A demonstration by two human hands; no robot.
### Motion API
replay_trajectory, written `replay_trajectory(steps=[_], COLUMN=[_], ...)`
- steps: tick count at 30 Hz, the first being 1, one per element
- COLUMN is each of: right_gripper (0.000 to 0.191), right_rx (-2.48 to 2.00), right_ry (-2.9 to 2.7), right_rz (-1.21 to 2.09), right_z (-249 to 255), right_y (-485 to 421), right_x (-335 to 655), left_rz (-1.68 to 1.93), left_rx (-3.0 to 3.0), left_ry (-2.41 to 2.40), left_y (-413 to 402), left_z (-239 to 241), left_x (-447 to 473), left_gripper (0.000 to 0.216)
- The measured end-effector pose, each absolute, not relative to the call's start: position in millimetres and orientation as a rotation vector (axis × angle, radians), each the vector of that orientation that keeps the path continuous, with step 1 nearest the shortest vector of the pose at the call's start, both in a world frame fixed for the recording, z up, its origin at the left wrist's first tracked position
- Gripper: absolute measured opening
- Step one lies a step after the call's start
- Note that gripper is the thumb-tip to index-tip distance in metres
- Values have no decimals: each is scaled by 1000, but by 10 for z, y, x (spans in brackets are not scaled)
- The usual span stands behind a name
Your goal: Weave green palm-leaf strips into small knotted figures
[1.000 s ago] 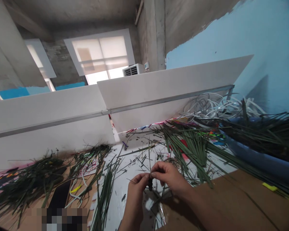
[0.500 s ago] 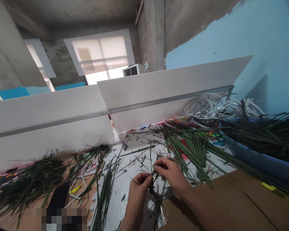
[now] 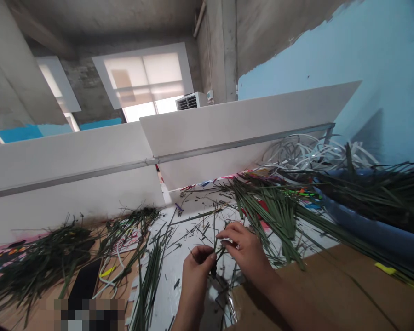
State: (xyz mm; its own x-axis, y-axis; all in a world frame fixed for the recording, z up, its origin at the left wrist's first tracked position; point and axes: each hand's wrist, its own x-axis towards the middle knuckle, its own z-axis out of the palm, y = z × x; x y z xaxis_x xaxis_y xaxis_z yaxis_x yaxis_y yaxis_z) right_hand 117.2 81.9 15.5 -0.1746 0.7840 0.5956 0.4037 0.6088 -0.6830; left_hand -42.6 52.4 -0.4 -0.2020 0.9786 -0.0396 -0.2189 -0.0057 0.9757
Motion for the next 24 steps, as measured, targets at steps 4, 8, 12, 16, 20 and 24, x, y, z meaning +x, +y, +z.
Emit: replay_trajectory(steps=[4, 8, 12, 16, 20, 24], right_gripper=[24, 21, 16, 11, 9, 8], right_rx=[-962, -968, -991, -938, -906, -871], right_ry=[-1900, -1856, -1713, -1539, -1410, -1358], right_rz=[398, 477, 716, 1000, 1106, 1181], right_z=[134, 137, 152, 118, 96, 111], right_y=[793, 782, 766, 791, 844, 863], right_x=[1134, 1107, 1073, 1043, 1044, 1048], left_rz=[1421, 1417, 1431, 1481, 1458, 1422], left_rx=[929, 943, 950, 935, 900, 888], left_ry=[1162, 1112, 1107, 1079, 1051, 1037], left_y=[529, 522, 511, 513, 524, 510], left_z=[2, 23, 25, 13, 8, 29], left_x=[-409, -387, -384, -394, -393, -379], left_gripper=[34, 33, 32, 35, 42, 42])
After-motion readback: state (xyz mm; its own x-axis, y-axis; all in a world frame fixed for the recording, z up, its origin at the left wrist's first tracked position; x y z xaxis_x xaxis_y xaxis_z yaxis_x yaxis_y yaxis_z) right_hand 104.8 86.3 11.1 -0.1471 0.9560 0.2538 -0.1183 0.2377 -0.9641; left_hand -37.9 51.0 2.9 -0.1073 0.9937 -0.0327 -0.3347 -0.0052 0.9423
